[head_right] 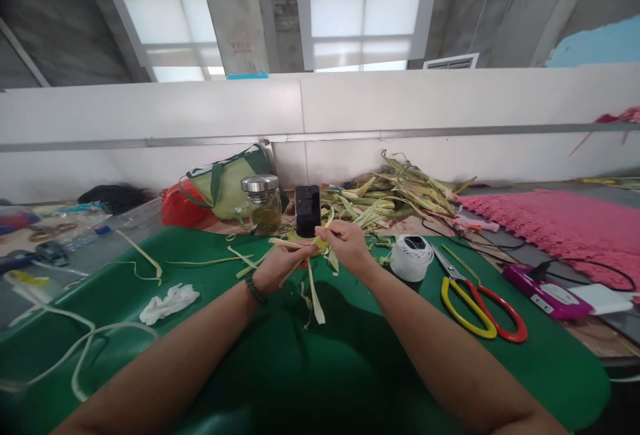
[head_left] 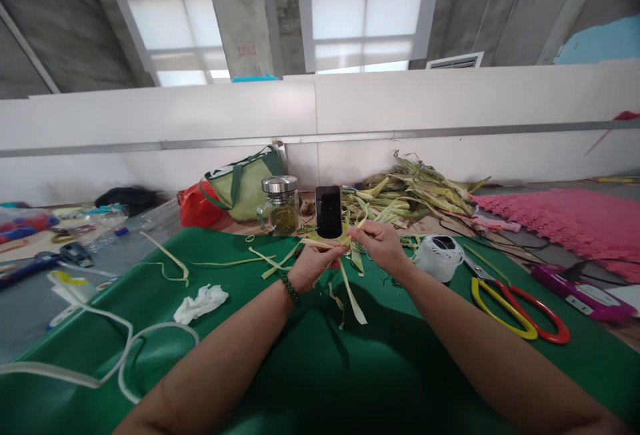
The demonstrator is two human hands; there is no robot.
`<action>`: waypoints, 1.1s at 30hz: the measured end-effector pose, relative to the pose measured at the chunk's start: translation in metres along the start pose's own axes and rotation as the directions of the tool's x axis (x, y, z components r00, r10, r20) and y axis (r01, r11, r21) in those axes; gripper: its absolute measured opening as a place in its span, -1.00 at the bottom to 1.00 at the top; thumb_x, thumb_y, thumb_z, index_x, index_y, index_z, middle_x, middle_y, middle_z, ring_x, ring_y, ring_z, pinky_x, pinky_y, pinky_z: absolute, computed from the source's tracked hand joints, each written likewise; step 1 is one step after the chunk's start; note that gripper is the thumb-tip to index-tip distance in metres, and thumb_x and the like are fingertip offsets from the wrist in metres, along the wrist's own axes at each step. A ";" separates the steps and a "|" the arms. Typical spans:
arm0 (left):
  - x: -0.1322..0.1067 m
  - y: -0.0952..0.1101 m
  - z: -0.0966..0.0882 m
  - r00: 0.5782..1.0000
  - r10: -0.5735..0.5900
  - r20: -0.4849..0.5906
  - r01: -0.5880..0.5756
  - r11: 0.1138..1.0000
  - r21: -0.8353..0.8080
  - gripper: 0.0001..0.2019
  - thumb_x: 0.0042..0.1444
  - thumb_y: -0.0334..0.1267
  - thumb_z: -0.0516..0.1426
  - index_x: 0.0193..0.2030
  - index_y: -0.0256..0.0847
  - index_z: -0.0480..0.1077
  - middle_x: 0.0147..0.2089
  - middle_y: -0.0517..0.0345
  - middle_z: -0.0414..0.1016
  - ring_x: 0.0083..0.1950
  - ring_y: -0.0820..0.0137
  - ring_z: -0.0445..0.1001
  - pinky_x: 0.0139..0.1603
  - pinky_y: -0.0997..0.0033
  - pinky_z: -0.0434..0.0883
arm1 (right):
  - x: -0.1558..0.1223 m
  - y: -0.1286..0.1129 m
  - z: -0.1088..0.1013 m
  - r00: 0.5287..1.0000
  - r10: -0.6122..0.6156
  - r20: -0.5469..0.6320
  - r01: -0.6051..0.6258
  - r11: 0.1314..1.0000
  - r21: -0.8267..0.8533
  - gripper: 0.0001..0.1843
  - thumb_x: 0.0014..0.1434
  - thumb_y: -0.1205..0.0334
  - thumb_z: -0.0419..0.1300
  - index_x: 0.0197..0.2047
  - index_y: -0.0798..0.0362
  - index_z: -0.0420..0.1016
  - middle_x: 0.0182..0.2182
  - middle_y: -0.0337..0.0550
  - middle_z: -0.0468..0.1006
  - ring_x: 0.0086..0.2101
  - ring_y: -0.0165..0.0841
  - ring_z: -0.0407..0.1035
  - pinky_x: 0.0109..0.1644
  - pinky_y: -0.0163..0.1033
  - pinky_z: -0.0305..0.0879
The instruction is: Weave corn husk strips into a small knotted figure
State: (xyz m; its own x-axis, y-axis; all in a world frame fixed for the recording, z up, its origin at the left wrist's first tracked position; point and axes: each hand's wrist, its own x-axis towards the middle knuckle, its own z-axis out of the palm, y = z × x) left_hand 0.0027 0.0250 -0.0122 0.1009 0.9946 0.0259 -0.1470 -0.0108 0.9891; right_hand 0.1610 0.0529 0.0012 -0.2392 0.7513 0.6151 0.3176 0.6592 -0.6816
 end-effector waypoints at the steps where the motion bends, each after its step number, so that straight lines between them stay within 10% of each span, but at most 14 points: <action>1: 0.002 -0.001 -0.002 1.000 0.000 -0.019 0.000 1.000 -0.002 -0.67 -0.38 -0.13 0.39 -0.49 -0.33 0.53 -0.61 0.22 0.38 -0.57 0.56 0.26 -0.54 0.53 0.27 | 0.001 0.002 0.001 0.999 0.032 0.030 -0.032 0.999 0.002 -0.56 0.13 -0.08 0.05 -0.58 0.08 0.37 -0.61 -0.19 0.40 -0.52 -0.39 0.26 -0.42 -0.30 0.18; 6: 0.002 -0.002 -0.003 0.999 0.037 0.039 -0.038 0.999 0.022 -0.67 -0.36 -0.11 0.39 -0.52 -0.33 0.52 -0.61 0.24 0.36 -0.60 0.59 0.22 -0.55 0.55 0.24 | 0.001 0.006 0.006 0.991 0.061 0.123 -0.059 0.998 -0.021 -0.59 0.12 -0.10 0.06 -0.50 0.08 0.37 -0.62 -0.25 0.34 -0.57 -0.44 0.19 -0.49 -0.34 0.10; 15: -0.002 -0.002 0.002 0.997 0.030 0.066 -0.035 0.996 0.077 -0.73 -0.33 -0.17 0.37 -0.50 -0.30 0.52 -0.58 0.19 0.45 -0.56 0.49 0.34 -0.53 0.49 0.33 | -0.006 -0.004 -0.001 0.999 0.011 -0.039 -0.015 0.995 -0.099 -0.48 0.14 -0.12 0.05 -0.66 0.08 0.33 -0.68 -0.20 0.35 -0.58 -0.43 0.22 -0.47 -0.31 0.12; 23: 0.013 -0.004 -0.013 0.987 0.143 -0.080 -0.140 0.989 0.035 -0.70 -0.27 -0.12 0.34 -0.51 -0.32 0.44 -0.72 0.31 0.27 -0.66 0.60 0.18 -0.63 0.57 0.14 | -0.006 0.001 0.011 0.855 0.247 0.456 -0.241 0.968 -0.073 -0.53 0.08 -0.10 0.11 -0.65 0.09 0.33 -0.65 -0.18 0.43 -0.61 -0.43 0.26 -0.54 -0.33 0.13; 33: 0.006 0.012 -0.018 1.000 0.001 -0.023 0.002 0.992 0.123 -0.76 -0.26 -0.22 0.35 -0.52 -0.34 0.45 -0.69 0.27 0.33 -0.64 0.58 0.24 -0.61 0.57 0.23 | -0.006 -0.009 -0.003 0.826 -0.075 0.559 0.298 0.899 -0.319 -0.65 0.16 0.26 0.00 -0.65 0.07 0.15 -0.67 -0.28 0.20 -0.59 -0.48 0.04 -0.47 -0.31 -0.09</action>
State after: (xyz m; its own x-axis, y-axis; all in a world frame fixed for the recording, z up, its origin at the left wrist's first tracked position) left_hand -0.0166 0.0327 -0.0031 0.0780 0.9967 0.0232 -0.0249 -0.0213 0.9995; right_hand 0.1622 0.0420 0.0045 -0.7345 0.5886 0.3376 0.5072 0.8068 -0.3031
